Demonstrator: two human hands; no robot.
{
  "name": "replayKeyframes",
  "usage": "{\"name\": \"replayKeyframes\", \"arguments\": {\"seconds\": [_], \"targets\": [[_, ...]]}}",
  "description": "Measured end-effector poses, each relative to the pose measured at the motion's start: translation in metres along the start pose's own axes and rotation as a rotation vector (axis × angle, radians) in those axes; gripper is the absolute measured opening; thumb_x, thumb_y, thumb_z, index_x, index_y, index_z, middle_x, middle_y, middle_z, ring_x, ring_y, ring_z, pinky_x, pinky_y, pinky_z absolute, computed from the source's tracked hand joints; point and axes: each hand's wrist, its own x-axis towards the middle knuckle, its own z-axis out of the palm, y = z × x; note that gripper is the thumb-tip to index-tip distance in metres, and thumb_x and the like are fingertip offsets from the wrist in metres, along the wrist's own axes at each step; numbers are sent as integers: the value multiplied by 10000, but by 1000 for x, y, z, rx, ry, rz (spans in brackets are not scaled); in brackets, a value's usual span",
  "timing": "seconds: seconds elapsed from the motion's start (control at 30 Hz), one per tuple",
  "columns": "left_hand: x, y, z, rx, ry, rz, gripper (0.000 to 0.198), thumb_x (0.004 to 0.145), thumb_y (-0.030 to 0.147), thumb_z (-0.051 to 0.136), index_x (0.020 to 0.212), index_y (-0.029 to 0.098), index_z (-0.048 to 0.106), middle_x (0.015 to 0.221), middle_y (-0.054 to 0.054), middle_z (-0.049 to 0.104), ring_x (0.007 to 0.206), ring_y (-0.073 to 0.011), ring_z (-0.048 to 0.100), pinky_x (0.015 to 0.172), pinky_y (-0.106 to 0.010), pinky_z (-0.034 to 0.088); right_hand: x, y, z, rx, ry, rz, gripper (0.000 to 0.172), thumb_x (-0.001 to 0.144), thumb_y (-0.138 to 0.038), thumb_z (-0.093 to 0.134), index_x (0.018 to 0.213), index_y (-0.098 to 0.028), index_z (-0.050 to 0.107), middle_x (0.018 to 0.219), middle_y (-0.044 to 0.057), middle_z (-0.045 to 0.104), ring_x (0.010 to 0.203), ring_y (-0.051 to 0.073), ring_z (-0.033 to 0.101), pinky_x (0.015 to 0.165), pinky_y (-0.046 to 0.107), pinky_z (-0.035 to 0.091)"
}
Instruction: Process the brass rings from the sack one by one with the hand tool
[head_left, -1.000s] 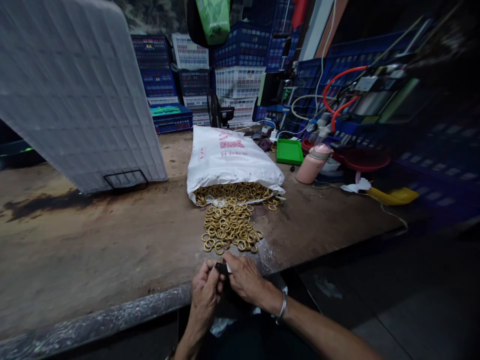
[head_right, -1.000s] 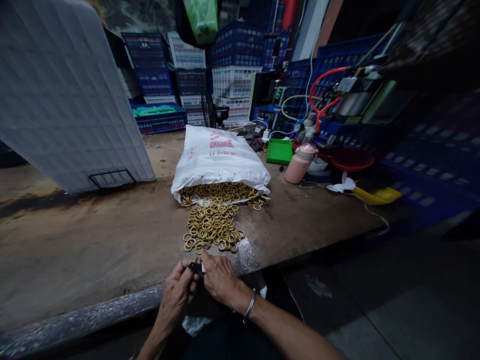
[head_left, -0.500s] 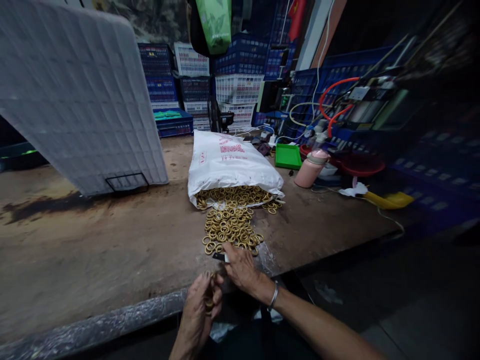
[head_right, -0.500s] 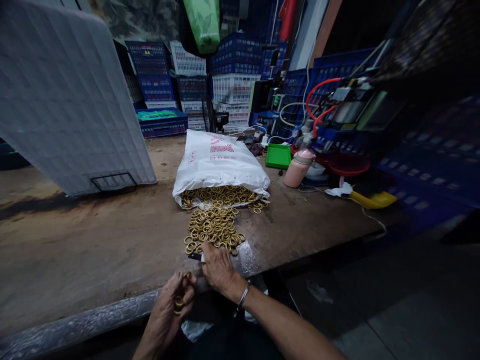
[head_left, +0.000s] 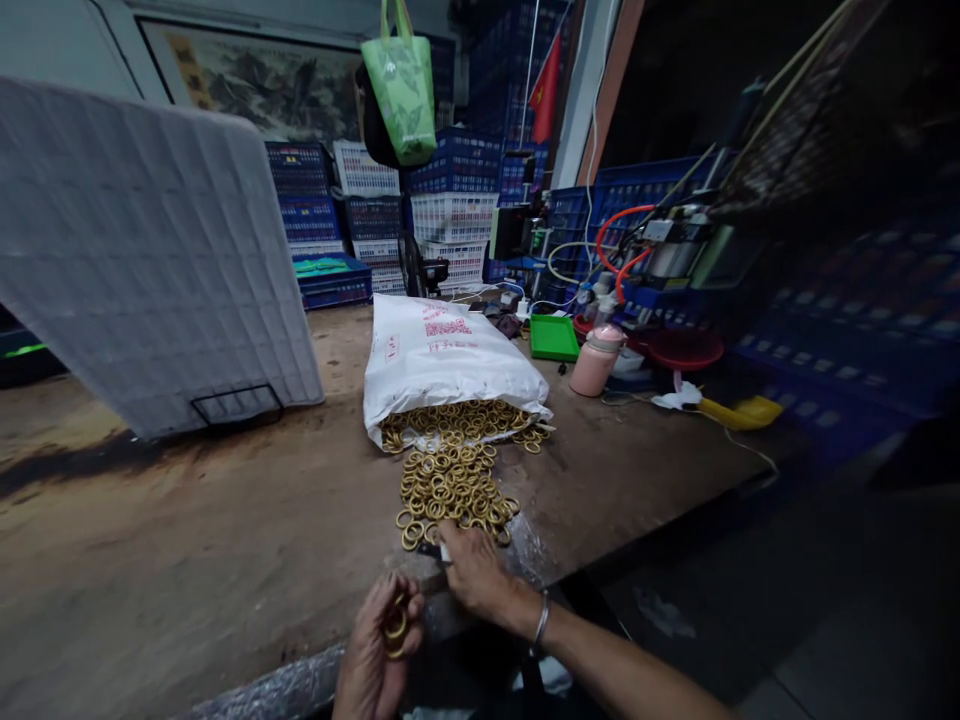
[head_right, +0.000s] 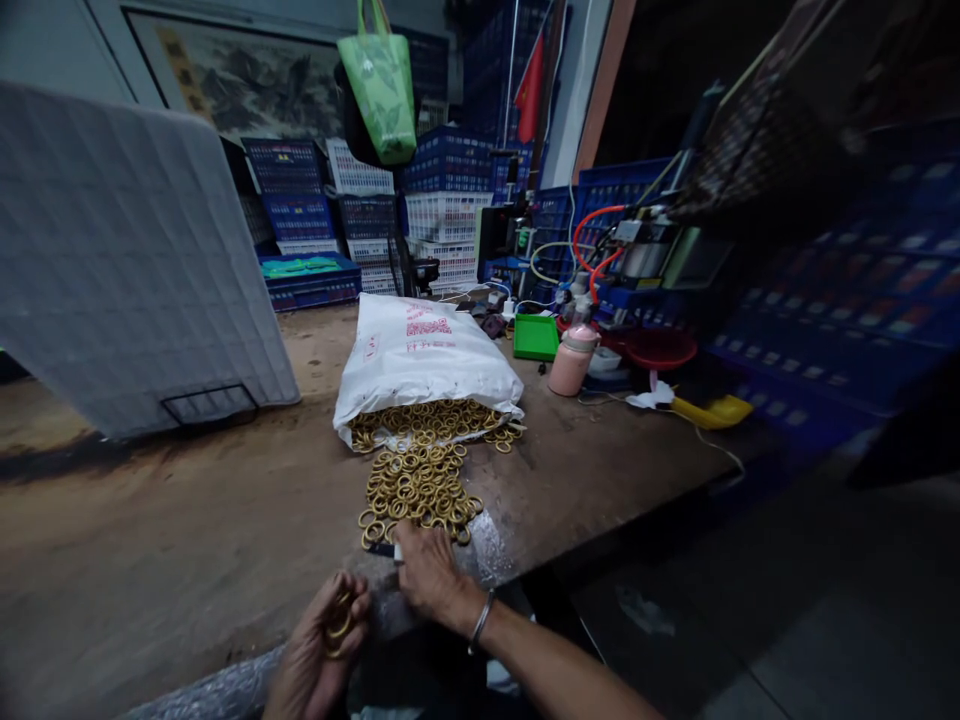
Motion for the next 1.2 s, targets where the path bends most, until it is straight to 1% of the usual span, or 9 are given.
{"name": "replayKeyframes", "arguments": {"seconds": [0.07,0.13,0.3,0.53,0.63,0.77,0.97,1.07,1.2], "targets": [[3,-3,4,117,5,85,276,576,315,734,725,141,579,624,7,564,489,-64,488,344,-130,304,3,4,-11,244,-9,23,83,785,-184,394,772,-170,475,685,2,532,636,115,462,576,222,295],[7,-7,8,224,0,159,321,614,338,703,847,161,571,615,21,558,475,-68,487,344,-133,312,5,7,-19,505,-54,56,161,813,-263,378,698,-170,441,619,-31,464,577,85,408,543,200,294],[18,-14,16,410,-43,180,396,679,401,626,993,182,523,558,59,509,367,-34,379,317,-125,241,0,8,-28,1048,-321,198,216,779,-388,434,712,-193,370,501,-98,293,386,36,233,379,176,196],[19,-12,16,473,-46,153,347,684,430,608,903,173,531,517,83,450,353,-21,333,337,-127,202,-7,7,-37,1361,-550,164,311,726,-460,534,766,-204,361,475,-126,278,333,12,158,322,150,125],[17,-11,14,452,-71,132,348,664,438,623,869,170,537,518,79,459,354,-22,334,347,-135,208,-5,10,-34,1377,-559,148,314,720,-453,547,767,-203,364,489,-124,307,329,6,170,318,144,138],[15,-13,13,472,-10,146,334,634,467,635,749,180,511,462,95,422,338,-28,311,348,-142,211,-4,9,-30,1336,-529,217,304,713,-447,532,775,-213,348,478,-128,342,310,12,190,313,144,156],[13,-16,18,597,-13,288,307,645,451,631,674,173,505,451,96,381,367,-31,305,366,-145,230,-1,2,-23,1051,-329,227,250,760,-434,457,736,-193,392,483,-100,365,354,27,252,349,158,181],[13,-16,16,604,-48,212,318,669,480,594,674,178,494,444,94,385,339,-30,289,345,-150,209,2,-1,-21,934,-226,196,216,755,-363,472,673,-168,428,517,-74,385,445,39,310,416,160,245],[13,-17,13,560,-113,93,324,696,497,554,701,182,484,479,77,438,327,-32,313,335,-151,198,3,-4,-22,823,-183,160,177,729,-301,489,633,-157,449,535,-57,410,509,59,355,470,171,281]]}}
